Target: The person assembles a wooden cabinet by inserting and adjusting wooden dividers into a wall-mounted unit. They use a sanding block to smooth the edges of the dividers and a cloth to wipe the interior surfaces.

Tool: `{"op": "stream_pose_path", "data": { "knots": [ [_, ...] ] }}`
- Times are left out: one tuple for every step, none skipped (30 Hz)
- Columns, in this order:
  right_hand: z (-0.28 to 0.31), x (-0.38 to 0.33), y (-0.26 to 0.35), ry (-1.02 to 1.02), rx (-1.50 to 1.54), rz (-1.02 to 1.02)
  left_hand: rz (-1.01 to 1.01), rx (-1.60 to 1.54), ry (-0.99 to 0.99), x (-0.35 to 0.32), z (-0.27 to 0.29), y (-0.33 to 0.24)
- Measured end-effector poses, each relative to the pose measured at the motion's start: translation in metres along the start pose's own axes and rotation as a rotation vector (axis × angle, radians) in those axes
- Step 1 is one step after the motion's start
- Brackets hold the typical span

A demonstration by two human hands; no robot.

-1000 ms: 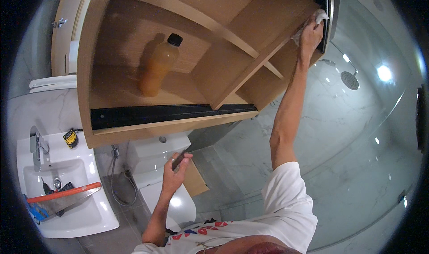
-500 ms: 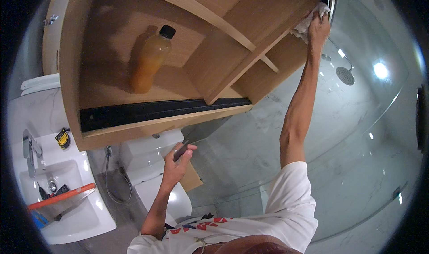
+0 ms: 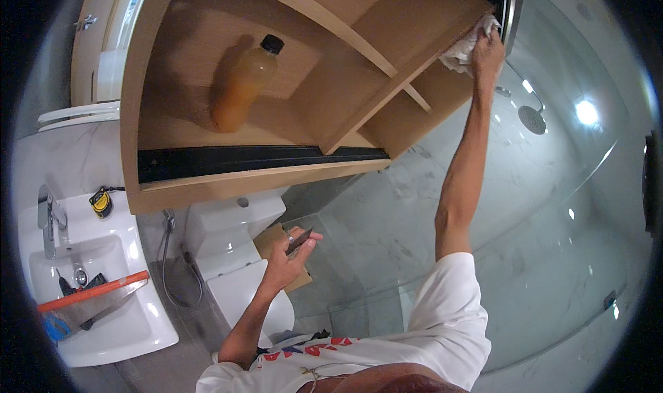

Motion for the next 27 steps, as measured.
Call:
{"op": "stream_pose_path", "data": {
  "knots": [
    [0.012,0.002,-0.004,0.013,0.026,0.02,0.01,-0.016,0.019,-0.003,-0.005,0.002],
    [0.02,0.013,-0.009,0.105,-0.019,-0.074,0.023,-0.029,0.011,-0.004,-0.008,0.003],
    [0.021,0.012,-0.011,0.102,-0.047,-0.06,0.036,-0.043,0.003,-0.004,-0.009,0.002],
    [0.02,0.006,-0.016,0.098,-0.079,-0.049,0.05,-0.055,0.001,-0.003,-0.013,0.002],
    [0.008,0.001,-0.008,0.086,-0.078,-0.03,0.048,-0.038,-0.001,-0.003,-0.01,0.0],
    [-0.005,-0.012,-0.002,0.093,-0.109,-0.051,0.045,-0.021,-0.003,-0.004,-0.007,-0.003],
    [-0.009,-0.031,0.005,-0.018,-0.045,0.006,0.039,-0.015,0.006,-0.005,-0.007,-0.005],
    [-0.009,-0.028,0.001,-0.011,-0.041,0.002,0.041,-0.017,0.011,-0.006,-0.009,-0.004],
    [-0.008,-0.022,-0.005,-0.005,-0.035,-0.001,0.043,-0.018,0.013,-0.009,-0.011,-0.001],
    [-0.004,-0.009,-0.005,0.006,-0.013,-0.022,0.04,-0.014,0.013,-0.007,-0.011,0.0],
    [0.01,-0.001,-0.008,0.035,-0.021,-0.058,0.063,-0.022,0.02,-0.009,-0.014,0.002],
    [0.012,0.012,-0.019,0.174,0.054,-0.046,0.084,-0.029,0.024,-0.01,-0.015,0.004],
    [0.002,0.015,-0.025,0.229,0.094,-0.042,0.103,-0.023,0.021,-0.01,-0.016,0.005],
    [-0.039,0.006,-0.018,0.202,0.162,-0.009,0.098,-0.037,-0.007,-0.011,-0.009,0.005],
    [-0.075,-0.017,-0.017,0.158,0.178,0.031,0.091,-0.076,-0.006,-0.012,-0.009,0.008],
    [-0.108,-0.046,-0.019,0.138,0.219,0.068,0.079,-0.115,-0.016,-0.011,-0.007,0.012],
    [-0.127,-0.069,-0.035,0.162,0.269,0.075,-0.023,0.039,-0.071,-0.015,-0.002,0.0],
    [-0.136,-0.082,-0.051,0.206,0.363,0.064,-0.122,0.207,-0.145,-0.022,0.004,-0.019],
    [-0.143,-0.087,-0.063,0.253,0.462,0.054,-0.203,0.375,-0.219,-0.029,0.009,-0.038],
    [-0.161,-0.096,-0.087,0.309,0.779,-0.118,-0.254,0.529,-0.282,-0.031,0.017,-0.064],
    [-0.214,-0.099,-0.063,0.211,0.916,-0.086,-0.299,0.772,-0.387,-0.02,0.037,-0.1],
    [-0.193,-0.118,-0.09,0.113,0.89,-0.1,-0.378,0.899,-0.372,-0.008,0.037,-0.133],
    [-0.182,-0.115,-0.088,0.063,0.899,-0.105,-0.313,0.932,-0.346,0.014,0.048,-0.154],
    [-0.178,-0.108,-0.077,0.011,0.926,-0.099,-0.373,0.745,-0.359,0.023,0.058,-0.148],
    [-0.167,-0.092,-0.069,-0.012,0.854,-0.065,-0.424,0.544,-0.349,0.033,0.065,-0.138],
    [-0.162,-0.089,-0.06,-0.023,0.796,-0.052,-0.357,0.419,-0.309,0.035,0.063,-0.13],
    [-0.162,-0.094,-0.052,-0.017,0.75,-0.056,-0.265,0.298,-0.276,0.031,0.058,-0.124]
  ]
}}
Point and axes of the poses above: each hand's wrist, its own x-axis towards the middle knuckle, its own z-axis out of the back of the hand, y = z × x, the point moved 6 cm from there along x, towards the middle knuckle, and after that the axes turned 15 degrees about y, right-handed, at the moved point
